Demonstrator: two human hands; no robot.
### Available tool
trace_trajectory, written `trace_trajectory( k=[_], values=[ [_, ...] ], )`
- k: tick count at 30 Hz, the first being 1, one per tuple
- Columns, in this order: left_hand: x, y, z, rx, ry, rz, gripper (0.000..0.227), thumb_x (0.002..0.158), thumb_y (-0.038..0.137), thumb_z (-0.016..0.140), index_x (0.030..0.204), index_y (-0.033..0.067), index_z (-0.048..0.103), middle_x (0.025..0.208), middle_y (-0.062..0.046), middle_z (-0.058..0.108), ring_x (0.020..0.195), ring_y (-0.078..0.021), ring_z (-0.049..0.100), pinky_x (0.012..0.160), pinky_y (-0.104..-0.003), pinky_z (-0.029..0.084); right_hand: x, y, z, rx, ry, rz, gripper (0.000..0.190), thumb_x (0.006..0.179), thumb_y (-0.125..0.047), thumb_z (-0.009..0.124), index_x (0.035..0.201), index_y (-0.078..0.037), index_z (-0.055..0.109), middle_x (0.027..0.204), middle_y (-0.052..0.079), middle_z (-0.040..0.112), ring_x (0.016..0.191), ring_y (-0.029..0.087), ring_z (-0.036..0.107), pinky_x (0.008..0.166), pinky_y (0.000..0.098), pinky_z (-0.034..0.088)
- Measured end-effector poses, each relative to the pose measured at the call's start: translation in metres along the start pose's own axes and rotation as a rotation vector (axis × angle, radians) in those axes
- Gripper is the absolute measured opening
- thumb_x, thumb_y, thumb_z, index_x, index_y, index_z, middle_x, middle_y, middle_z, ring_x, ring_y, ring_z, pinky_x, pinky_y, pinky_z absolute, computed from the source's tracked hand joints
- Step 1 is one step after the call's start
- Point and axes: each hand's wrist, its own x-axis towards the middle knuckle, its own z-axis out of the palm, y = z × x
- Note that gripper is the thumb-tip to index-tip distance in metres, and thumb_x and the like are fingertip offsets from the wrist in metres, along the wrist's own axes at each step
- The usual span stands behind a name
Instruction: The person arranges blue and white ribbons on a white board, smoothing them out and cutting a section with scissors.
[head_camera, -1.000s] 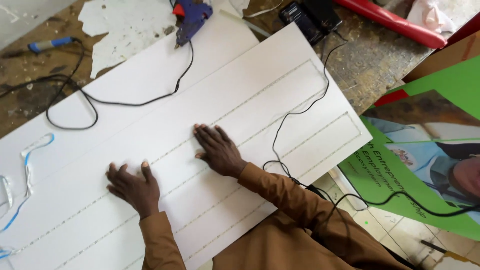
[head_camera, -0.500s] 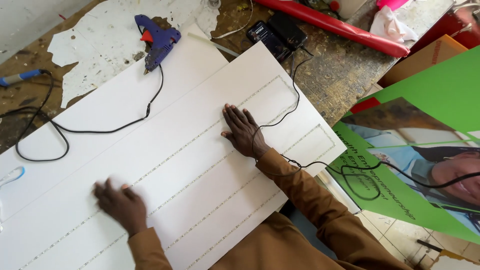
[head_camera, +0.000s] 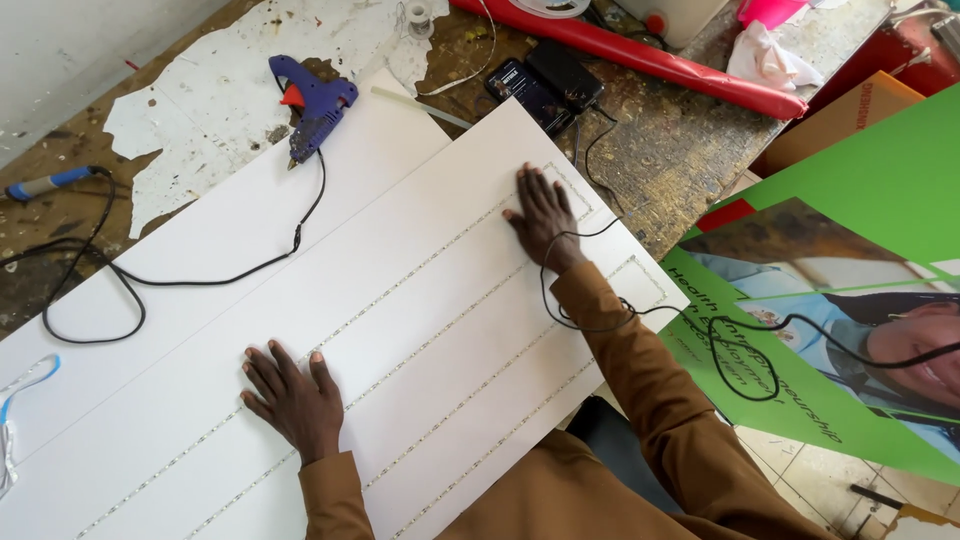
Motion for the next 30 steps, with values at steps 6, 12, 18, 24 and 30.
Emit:
trace_trajectory(
  k=[6,12,18,24,30],
  values=[
    [-0.001,0.001,0.002,0.020,0.036,0.008,0.075,0.122,0.049,0.041,0.178,-0.0012,0.043,0.187,-0.030,0.030,0.171,-0.0492,0.032,0.129,-0.075,0.024,0.011,0.022,0.030,0.069,0.255,0.022,0.084,0.122,-0.063,0.025,0.183,-0.006,0.017,0.192,0.015,0.015,0.178,0.033,0.012,0.143,0.0525,0.011],
    [-0.001,0.009,0.000,-0.024,0.048,-0.036,0.073,0.120,0.046,0.050,0.177,0.0004,0.047,0.183,-0.035,0.037,0.171,-0.0517,0.034,0.133,-0.076,0.020,0.007,-0.008,0.043,0.053,0.292,0.082,0.092,0.120,-0.073,0.035,0.182,-0.005,0.030,0.189,0.021,0.027,0.175,0.038,0.025,0.144,0.0566,0.018],
    [-0.002,0.006,0.002,0.013,0.072,-0.022,0.070,0.119,0.045,0.053,0.173,-0.0001,0.053,0.182,-0.034,0.041,0.169,-0.0506,0.037,0.132,-0.075,0.022,-0.041,-0.101,0.069,0.047,0.332,-0.147,0.088,0.119,-0.067,0.045,0.179,-0.002,0.037,0.185,0.025,0.035,0.171,0.042,0.034,0.139,0.0593,0.029],
    [-0.004,-0.004,0.012,-0.096,0.127,0.017,0.069,0.114,0.047,0.061,0.167,0.0035,0.058,0.180,-0.033,0.043,0.168,-0.0526,0.037,0.131,-0.078,0.018,-0.094,-0.211,0.087,0.094,0.348,-0.386,0.087,0.116,-0.064,0.054,0.177,-0.003,0.042,0.183,0.023,0.040,0.170,0.038,0.038,0.138,0.0558,0.030],
    [-0.017,-0.033,0.007,-0.533,0.174,0.088,0.055,0.112,0.021,0.066,0.164,0.0050,0.056,0.179,-0.030,0.043,0.166,-0.0546,0.037,0.132,-0.074,0.024,-0.127,-0.293,0.111,0.117,0.324,-0.524,0.086,0.114,-0.063,0.058,0.175,-0.003,0.045,0.182,0.023,0.043,0.170,0.037,0.038,0.138,0.0535,0.029]
  ],
)
